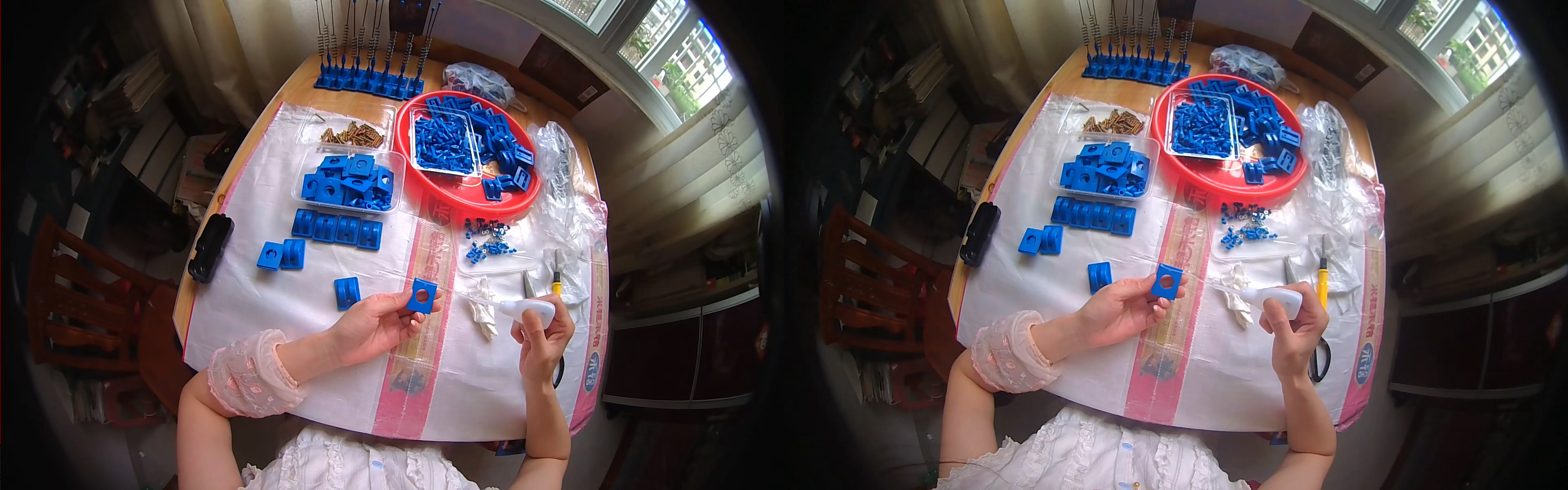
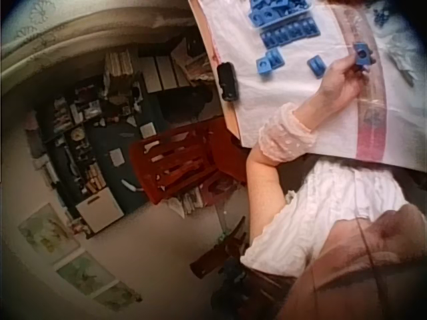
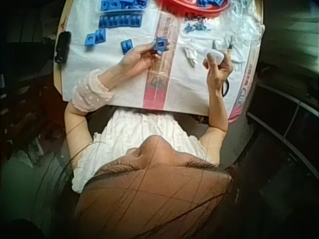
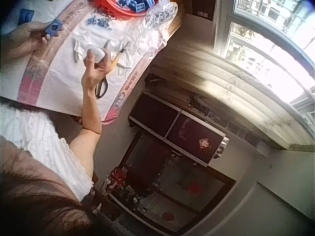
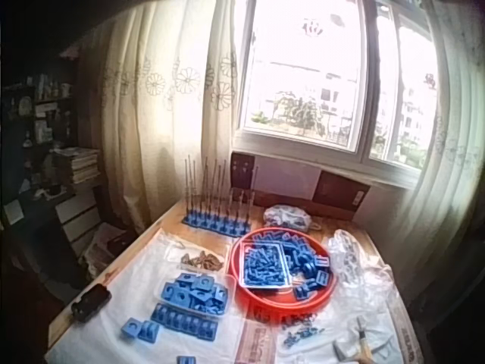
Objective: The recorder is assembling small blue plastic components using glue and tweezers at a workbench.
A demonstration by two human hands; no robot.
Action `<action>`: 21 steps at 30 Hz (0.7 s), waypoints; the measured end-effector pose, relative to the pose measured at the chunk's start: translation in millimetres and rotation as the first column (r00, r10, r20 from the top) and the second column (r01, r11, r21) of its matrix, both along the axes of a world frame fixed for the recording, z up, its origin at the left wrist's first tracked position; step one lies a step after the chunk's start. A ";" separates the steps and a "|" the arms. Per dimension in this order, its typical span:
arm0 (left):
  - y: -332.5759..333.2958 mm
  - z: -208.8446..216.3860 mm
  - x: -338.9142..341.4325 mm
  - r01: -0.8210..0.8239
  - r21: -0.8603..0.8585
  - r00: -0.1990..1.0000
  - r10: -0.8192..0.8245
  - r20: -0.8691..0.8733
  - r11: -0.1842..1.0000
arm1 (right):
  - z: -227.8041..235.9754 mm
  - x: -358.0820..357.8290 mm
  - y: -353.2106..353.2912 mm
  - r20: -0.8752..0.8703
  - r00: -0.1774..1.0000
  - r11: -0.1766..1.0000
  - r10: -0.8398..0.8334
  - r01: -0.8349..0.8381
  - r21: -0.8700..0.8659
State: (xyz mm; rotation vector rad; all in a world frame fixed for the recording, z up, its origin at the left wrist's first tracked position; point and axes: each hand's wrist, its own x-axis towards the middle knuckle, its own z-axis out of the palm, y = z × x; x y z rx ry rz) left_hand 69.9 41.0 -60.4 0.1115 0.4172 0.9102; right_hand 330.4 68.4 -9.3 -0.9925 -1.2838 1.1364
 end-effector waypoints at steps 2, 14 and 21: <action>-0.4 -0.5 0.0 -0.003 0.005 1.000 0.003 -0.005 1.000 | -0.3 0.3 0.2 -0.003 1.000 1.000 0.004 -0.004 0.003; -0.1 1.7 -0.4 -0.018 -0.005 0.999 0.018 0.044 1.000 | 0.2 -0.3 1.2 -0.023 1.000 1.000 0.004 -0.004 -0.004; -0.1 0.7 0.1 -0.004 -0.007 0.999 0.004 0.033 1.000 | 1.3 -0.1 0.2 -0.005 1.000 1.000 0.005 -0.005 -0.015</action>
